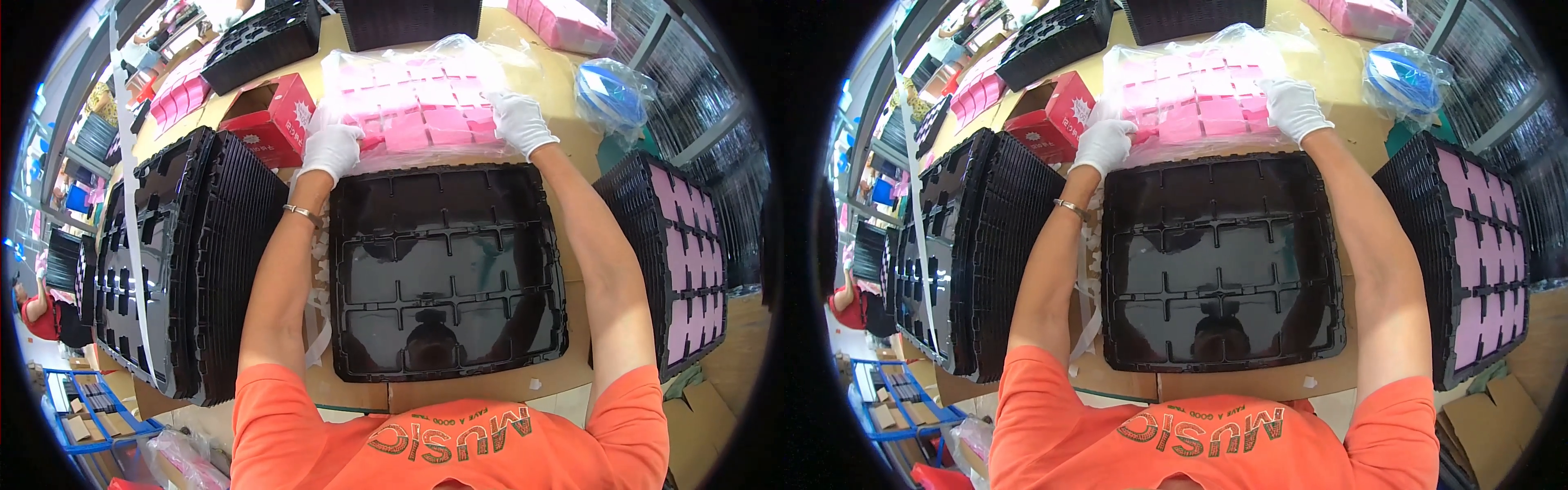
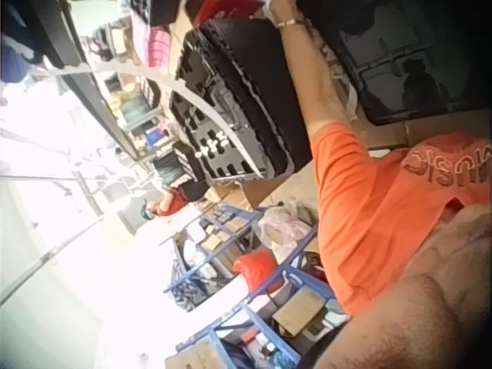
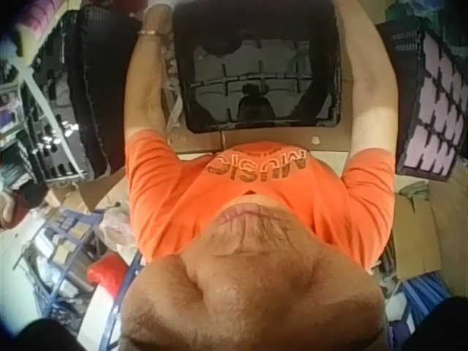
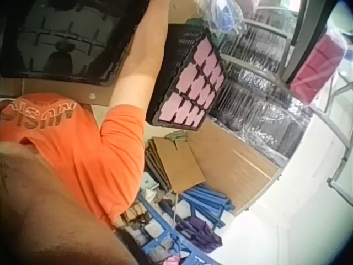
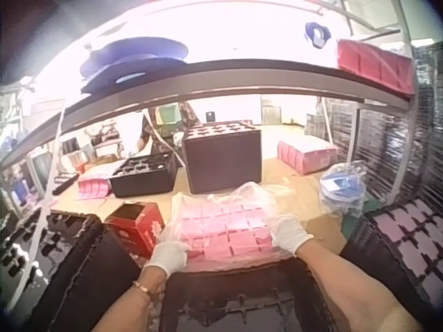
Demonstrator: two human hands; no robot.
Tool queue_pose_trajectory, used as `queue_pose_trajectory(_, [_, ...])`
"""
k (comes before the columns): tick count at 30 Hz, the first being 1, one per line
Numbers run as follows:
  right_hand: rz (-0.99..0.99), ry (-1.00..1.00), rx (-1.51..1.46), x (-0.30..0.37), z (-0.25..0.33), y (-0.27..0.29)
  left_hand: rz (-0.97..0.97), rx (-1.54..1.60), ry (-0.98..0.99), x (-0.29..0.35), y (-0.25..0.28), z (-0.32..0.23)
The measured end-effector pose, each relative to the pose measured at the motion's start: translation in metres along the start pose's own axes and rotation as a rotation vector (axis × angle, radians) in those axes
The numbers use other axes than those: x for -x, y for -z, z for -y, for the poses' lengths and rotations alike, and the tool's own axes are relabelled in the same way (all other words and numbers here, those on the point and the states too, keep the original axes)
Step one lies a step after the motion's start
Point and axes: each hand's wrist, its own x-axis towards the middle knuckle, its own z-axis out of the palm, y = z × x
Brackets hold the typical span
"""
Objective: The person places pink foam pieces into a plastic tray, stacks the tray onto other trays, applies adhesive tape to another tray, and inserts more pink foam pieces into it before stacking it.
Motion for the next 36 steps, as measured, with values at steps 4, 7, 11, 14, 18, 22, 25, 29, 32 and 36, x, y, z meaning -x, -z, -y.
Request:
queue_pose_trajectory(4, [-0.065, -0.084, -0.118, 0.003, -0.003, 0.001, -0.054, 0.25, 0.146, -0.005, 0.007, 0.004])
queue_pose_trajectory(7, [-0.06, -0.113, -0.218, 0.008, -0.002, 0.01, -0.021, 0.265, 0.132, -0.011, 0.023, 0.004])
queue_pose_trajectory(11, [0.043, -0.234, -0.289, 0.01, 0.002, 0.028, 0.017, 0.217, 0.146, -0.022, 0.043, 0.004])
queue_pose_trajectory(14, [0.018, -0.177, -0.186, 0.009, 0.011, 0.026, -0.017, 0.198, 0.133, -0.031, 0.054, 0.008])
queue_pose_trajectory(18, [0.076, 0.084, -0.055, 0.015, 0.042, 0.025, -0.094, 0.143, 0.087, -0.044, 0.075, 0.002])
queue_pose_trajectory(22, [-0.059, 0.08, 0.039, 0.02, 0.052, 0.009, -0.261, 0.157, 0.017, -0.048, 0.083, 0.003])
queue_pose_trajectory(25, [-0.166, 0.001, 0.05, 0.016, 0.042, -0.003, -0.281, 0.274, -0.008, -0.046, 0.092, -0.001])
queue_pose_trajectory(29, [-0.189, -0.131, 0.219, 0.018, 0.027, 0.001, -0.341, 0.311, -0.093, -0.033, 0.073, 0.014])
queue_pose_trajectory(32, [-0.386, 0.003, 0.196, 0.027, 0.025, 0.018, -0.443, 0.235, -0.145, -0.002, 0.06, 0.008])
queue_pose_trajectory(36, [-0.53, 0.075, 0.096, 0.057, 0.045, 0.067, -0.774, 0.031, -0.181, 0.061, 0.052, -0.011])
